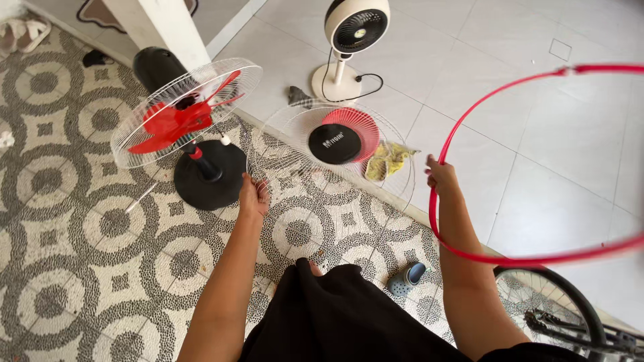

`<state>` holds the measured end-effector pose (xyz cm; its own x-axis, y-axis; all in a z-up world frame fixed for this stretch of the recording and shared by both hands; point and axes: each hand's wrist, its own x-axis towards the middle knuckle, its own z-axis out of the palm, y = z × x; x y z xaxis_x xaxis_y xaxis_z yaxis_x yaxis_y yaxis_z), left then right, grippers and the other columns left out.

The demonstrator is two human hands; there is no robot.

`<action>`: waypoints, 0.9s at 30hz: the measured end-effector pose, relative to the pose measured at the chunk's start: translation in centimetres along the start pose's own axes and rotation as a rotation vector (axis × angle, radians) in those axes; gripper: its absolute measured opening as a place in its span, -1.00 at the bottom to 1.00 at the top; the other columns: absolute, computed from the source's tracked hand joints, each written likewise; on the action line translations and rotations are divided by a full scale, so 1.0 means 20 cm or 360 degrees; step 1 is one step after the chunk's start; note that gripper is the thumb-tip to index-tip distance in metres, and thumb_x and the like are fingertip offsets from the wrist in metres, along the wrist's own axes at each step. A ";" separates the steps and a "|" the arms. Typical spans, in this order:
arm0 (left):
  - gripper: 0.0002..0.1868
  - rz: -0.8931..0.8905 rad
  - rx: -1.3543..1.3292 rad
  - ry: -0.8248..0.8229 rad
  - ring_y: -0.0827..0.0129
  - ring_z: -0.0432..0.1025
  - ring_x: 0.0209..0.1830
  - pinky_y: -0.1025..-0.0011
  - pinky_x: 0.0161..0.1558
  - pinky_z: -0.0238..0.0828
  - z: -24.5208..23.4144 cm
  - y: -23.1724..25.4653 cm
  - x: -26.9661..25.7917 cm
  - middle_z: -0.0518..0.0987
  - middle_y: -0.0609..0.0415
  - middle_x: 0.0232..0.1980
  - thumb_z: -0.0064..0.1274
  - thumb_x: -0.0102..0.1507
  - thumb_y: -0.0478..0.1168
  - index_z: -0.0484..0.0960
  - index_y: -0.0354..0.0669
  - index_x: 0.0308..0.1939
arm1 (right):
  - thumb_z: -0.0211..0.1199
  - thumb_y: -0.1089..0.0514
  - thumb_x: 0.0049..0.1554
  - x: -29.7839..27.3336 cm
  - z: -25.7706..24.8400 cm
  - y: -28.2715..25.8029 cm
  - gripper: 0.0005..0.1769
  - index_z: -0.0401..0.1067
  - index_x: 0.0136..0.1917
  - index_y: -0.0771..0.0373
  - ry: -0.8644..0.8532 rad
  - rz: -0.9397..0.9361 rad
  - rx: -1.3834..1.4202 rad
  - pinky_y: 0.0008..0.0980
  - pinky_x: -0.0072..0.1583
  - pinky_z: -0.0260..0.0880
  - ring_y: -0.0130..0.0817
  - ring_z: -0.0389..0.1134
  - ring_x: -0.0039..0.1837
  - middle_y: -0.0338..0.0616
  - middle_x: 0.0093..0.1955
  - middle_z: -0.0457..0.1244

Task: The person reassembles a standing electric fan by attaching the red fan blades to the motor hub, then securing the front and rear wire cages. They wipe the cage with a yellow cloth before snapping the cages into place.

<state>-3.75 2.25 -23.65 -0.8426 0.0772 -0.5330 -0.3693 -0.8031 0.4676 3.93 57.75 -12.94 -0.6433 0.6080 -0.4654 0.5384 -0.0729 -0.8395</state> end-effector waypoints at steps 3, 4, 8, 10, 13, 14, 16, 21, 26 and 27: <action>-0.52 0.0066 0.0279 0.0018 0.52 0.16 -0.71 0.56 -0.70 -0.07 0.18 0.05 0.01 0.40 0.09 -0.53 -0.25 0.48 0.22 0.30 0.01 -0.37 | -0.08 -0.18 0.41 0.01 -0.12 0.05 -0.50 0.37 -0.03 0.28 0.0257 -0.0147 -0.0143 -0.27 -0.42 0.12 -0.36 0.08 -0.49 -0.08 -0.32 0.18; -0.51 0.0082 0.0360 -0.0014 0.52 0.23 -0.67 0.55 -0.69 -0.08 0.23 0.08 0.01 0.38 0.12 -0.52 -0.23 0.50 0.21 0.30 0.00 -0.36 | -0.18 -0.19 0.43 0.00 -0.15 0.06 -0.47 0.40 -0.04 0.24 0.0294 -0.0196 -0.0143 -0.25 -0.42 0.12 -0.35 0.08 -0.49 -0.08 -0.32 0.17; -0.51 0.0095 0.0724 -0.0235 0.55 0.04 -0.75 0.52 -0.73 -0.14 0.43 0.17 0.00 0.37 0.13 -0.56 -0.21 0.48 0.22 0.29 0.01 -0.39 | -0.20 -0.10 0.41 -0.02 -0.14 0.00 -0.50 0.43 -0.05 0.25 0.0455 -0.0579 -0.0553 -0.16 -0.35 0.26 -0.19 0.24 -0.44 0.01 -0.34 0.26; -0.52 0.0032 0.0890 -0.0273 0.54 0.10 -0.74 0.53 -0.73 -0.13 0.51 0.20 -0.01 0.37 0.12 -0.58 -0.24 0.46 0.24 0.29 0.04 -0.39 | -0.16 -0.05 0.45 -0.02 -0.07 -0.05 -0.51 0.48 -0.05 0.24 0.0529 -0.1017 -0.0669 -0.10 -0.22 0.30 -0.11 0.30 -0.31 0.02 -0.30 0.31; -0.52 -0.0048 0.1019 -0.0336 0.56 0.06 -0.77 0.55 -0.75 -0.20 0.56 0.24 -0.03 0.37 0.15 -0.60 -0.27 0.44 0.26 0.28 0.08 -0.41 | -0.14 -0.07 0.43 -0.04 0.01 -0.04 -0.53 0.48 -0.03 0.24 0.0425 -0.0882 -0.0625 -0.04 -0.12 0.35 -0.07 0.34 -0.23 -0.01 -0.28 0.33; -0.52 -0.0068 0.1039 -0.0354 0.57 0.02 -0.78 0.56 -0.77 -0.24 0.56 0.26 -0.04 0.37 0.16 -0.60 -0.28 0.43 0.27 0.27 0.10 -0.42 | -0.14 -0.09 0.41 -0.03 0.04 -0.03 -0.53 0.46 -0.01 0.24 0.0331 -0.0629 -0.0548 -0.02 -0.11 0.36 -0.07 0.34 -0.24 -0.01 -0.31 0.31; -0.50 -0.0070 0.1024 -0.0420 0.57 0.07 -0.76 0.57 -0.76 -0.19 0.53 0.30 -0.07 0.33 0.21 -0.60 -0.25 0.45 0.27 0.29 0.09 -0.42 | -0.12 -0.09 0.41 -0.02 0.06 -0.02 -0.53 0.48 -0.02 0.25 0.0395 -0.0810 -0.0654 -0.06 -0.04 0.33 -0.08 0.35 -0.16 -0.03 -0.21 0.36; -0.49 -0.0061 0.0820 -0.0466 0.52 0.21 -0.70 0.55 -0.72 -0.01 0.45 0.40 -0.12 0.29 0.26 -0.59 -0.19 0.49 0.23 0.29 0.10 -0.46 | -0.15 -0.13 0.45 -0.01 0.02 -0.01 -0.52 0.48 0.15 0.20 0.0127 -0.1002 -0.0357 -0.22 -0.02 0.40 -0.24 0.34 -0.04 -0.08 0.00 0.33; -0.51 -0.0016 0.0911 -0.0439 0.55 0.16 -0.74 0.59 -0.71 0.04 0.43 0.45 -0.15 0.34 0.27 -0.62 -0.20 0.43 0.28 0.31 0.18 -0.49 | -0.22 -0.24 0.35 -0.13 0.00 -0.05 -0.46 0.28 0.41 0.01 -0.0405 -0.0492 0.0047 -0.40 -0.13 0.40 -0.49 0.38 -0.15 -0.29 -0.05 0.40; -0.51 0.0026 0.0839 -0.0482 0.54 0.20 -0.69 0.56 -0.62 0.16 0.44 0.45 -0.16 0.34 0.26 -0.59 -0.19 0.44 0.30 0.35 0.15 -0.43 | -0.19 -0.24 0.36 -0.15 0.00 -0.07 -0.48 0.30 0.39 0.01 -0.0359 -0.0455 0.0083 -0.41 -0.17 0.36 -0.51 0.32 -0.19 -0.27 -0.10 0.38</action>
<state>-7.88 -0.06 -11.60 -0.8951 0.2945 -0.3347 -0.4348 -0.4106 0.8015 5.07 55.97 -10.39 -0.8709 0.4201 -0.2551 0.2947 0.0308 -0.9551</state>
